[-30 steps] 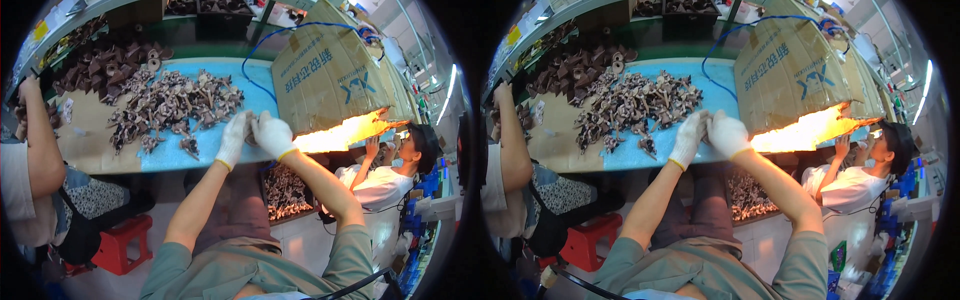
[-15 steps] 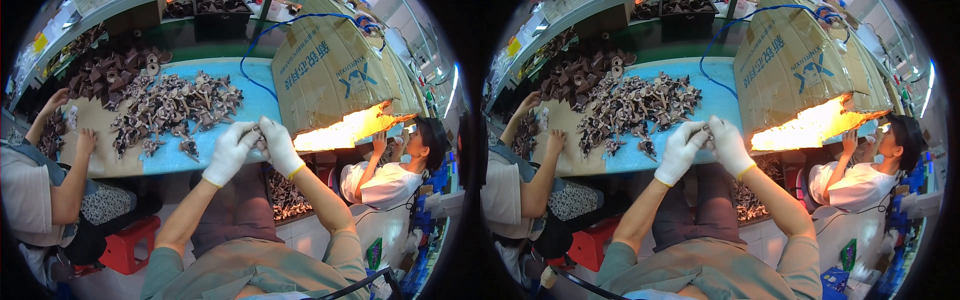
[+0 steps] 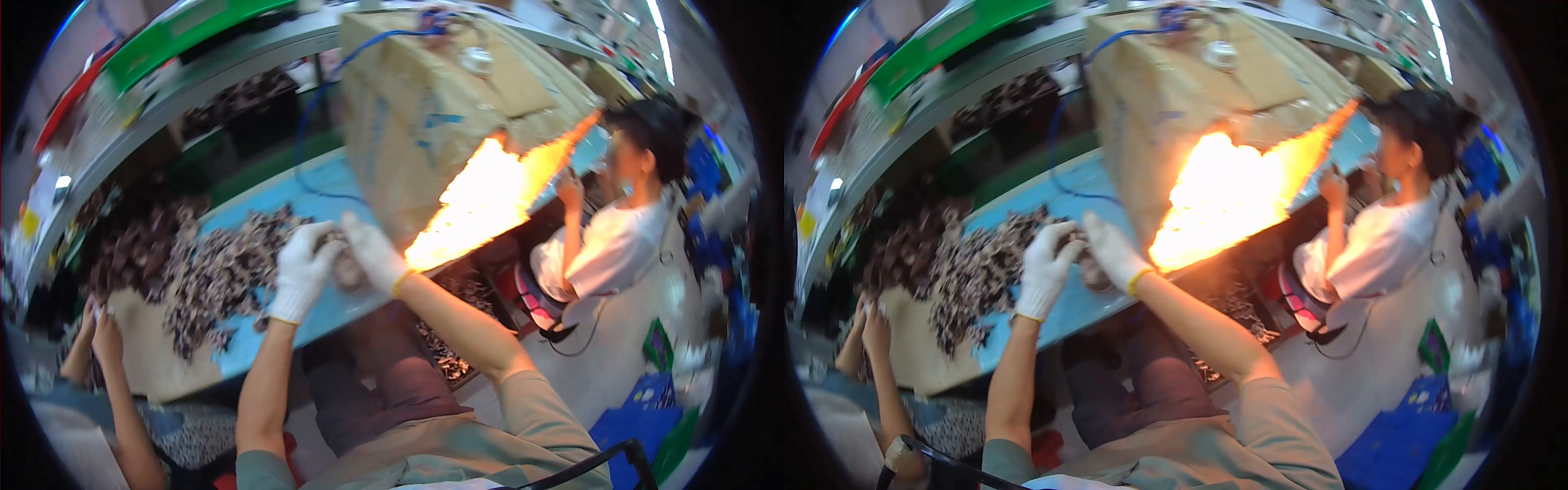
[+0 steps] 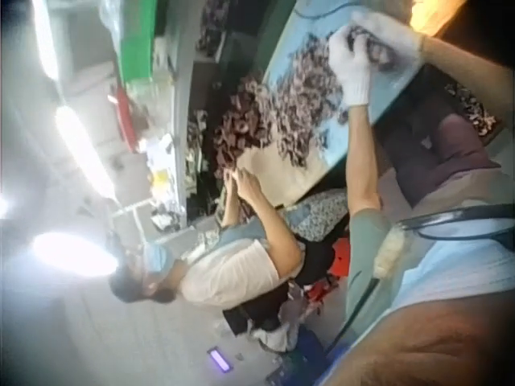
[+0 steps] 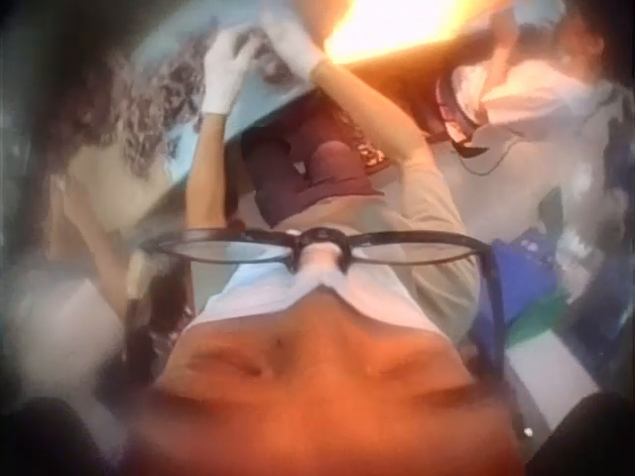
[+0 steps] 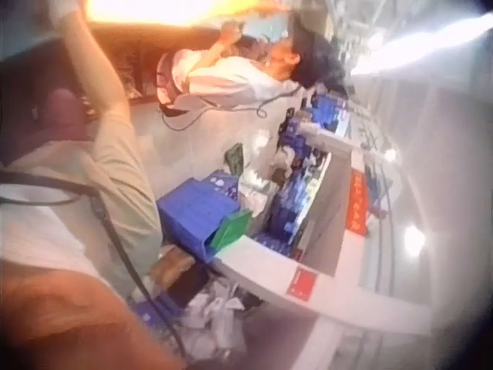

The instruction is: The person sorts and inspects small plastic or rubber manufactured parts by hand at a factory workbench, using a light box for inspection.

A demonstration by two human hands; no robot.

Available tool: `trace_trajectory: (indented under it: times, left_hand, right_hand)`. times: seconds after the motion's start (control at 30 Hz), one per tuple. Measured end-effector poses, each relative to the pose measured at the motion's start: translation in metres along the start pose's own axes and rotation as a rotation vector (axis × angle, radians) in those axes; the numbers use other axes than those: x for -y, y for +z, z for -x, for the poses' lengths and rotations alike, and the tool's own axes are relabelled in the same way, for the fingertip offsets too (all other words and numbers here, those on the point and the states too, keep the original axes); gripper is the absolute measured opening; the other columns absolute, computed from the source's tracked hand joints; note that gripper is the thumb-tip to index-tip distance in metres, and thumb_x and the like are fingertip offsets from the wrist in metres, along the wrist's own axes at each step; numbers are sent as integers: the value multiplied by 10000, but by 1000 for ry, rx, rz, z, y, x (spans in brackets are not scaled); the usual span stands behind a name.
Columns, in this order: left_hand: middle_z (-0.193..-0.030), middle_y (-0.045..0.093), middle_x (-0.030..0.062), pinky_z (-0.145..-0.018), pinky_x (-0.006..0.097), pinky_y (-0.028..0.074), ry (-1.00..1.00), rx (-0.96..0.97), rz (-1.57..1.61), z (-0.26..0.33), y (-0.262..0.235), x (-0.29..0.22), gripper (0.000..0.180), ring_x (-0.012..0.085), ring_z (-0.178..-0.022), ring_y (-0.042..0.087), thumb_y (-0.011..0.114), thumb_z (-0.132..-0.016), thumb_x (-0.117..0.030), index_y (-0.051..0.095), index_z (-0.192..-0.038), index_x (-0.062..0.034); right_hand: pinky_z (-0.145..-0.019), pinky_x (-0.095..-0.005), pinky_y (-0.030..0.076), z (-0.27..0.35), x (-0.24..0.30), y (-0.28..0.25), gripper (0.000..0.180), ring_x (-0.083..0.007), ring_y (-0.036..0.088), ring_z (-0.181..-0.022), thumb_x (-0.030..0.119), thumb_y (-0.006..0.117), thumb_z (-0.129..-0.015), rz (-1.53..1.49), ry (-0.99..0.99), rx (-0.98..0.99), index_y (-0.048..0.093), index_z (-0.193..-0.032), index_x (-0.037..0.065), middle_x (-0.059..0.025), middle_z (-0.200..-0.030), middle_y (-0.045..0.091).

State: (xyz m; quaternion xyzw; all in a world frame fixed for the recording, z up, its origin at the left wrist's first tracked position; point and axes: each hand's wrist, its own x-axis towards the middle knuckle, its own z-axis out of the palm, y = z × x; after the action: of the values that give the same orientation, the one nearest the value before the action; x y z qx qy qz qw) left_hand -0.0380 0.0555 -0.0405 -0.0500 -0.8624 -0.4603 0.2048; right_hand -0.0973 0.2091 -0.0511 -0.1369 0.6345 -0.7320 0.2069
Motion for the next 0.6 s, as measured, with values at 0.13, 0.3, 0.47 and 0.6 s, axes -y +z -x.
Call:
trace_trajectory:
  times: [0.13, 0.3, 0.47, 0.6]
  left_hand:
    - [-1080, 718, 123, -1035, 484, 464, 95, 59, -660, -44, -9, 33, 295, 350, -1069, 650, 729, -874, -171, 707, -1162, -111]
    - [-1127, 711, 141, -1099, 459, 427, 337, -111, -1040, -43, 0, 35, 333, 363, -1169, 621, 717, -902, -186, 693, -1215, -75]
    - [-1305, 644, 196, -1077, 463, 461, -300, 16, -78, 25, 30, 12, 391, 403, -1203, 609, 705, -925, -152, 647, -1287, -14]
    - [-1360, 607, 233, -1081, 459, 460, -176, -104, -373, 65, 33, 3, 463, 415, -1244, 590, 717, -929, -185, 611, -1342, -4]
  right_hand:
    - [-810, -544, 558, 57, 1, 1, 475, -427, 703, -897, 377, 553, -1025, 871, -174, -226, 539, -1327, 12, -284, -1057, 688]
    - [-720, -389, 569, 101, 19, -103, 236, -309, 726, -816, 269, 634, -984, 1264, -247, 6, 705, -1062, 58, -129, -899, 735]
    - [-787, -448, 565, 4, 22, -225, 275, -332, 732, -879, 304, 604, -947, 1088, -212, -545, 765, -1067, 117, -155, -944, 754]
    - [-859, -463, 559, -83, 20, -226, 334, -384, 722, -997, 329, 606, -918, 1546, -162, -233, 782, -1057, 82, -194, -1067, 757]
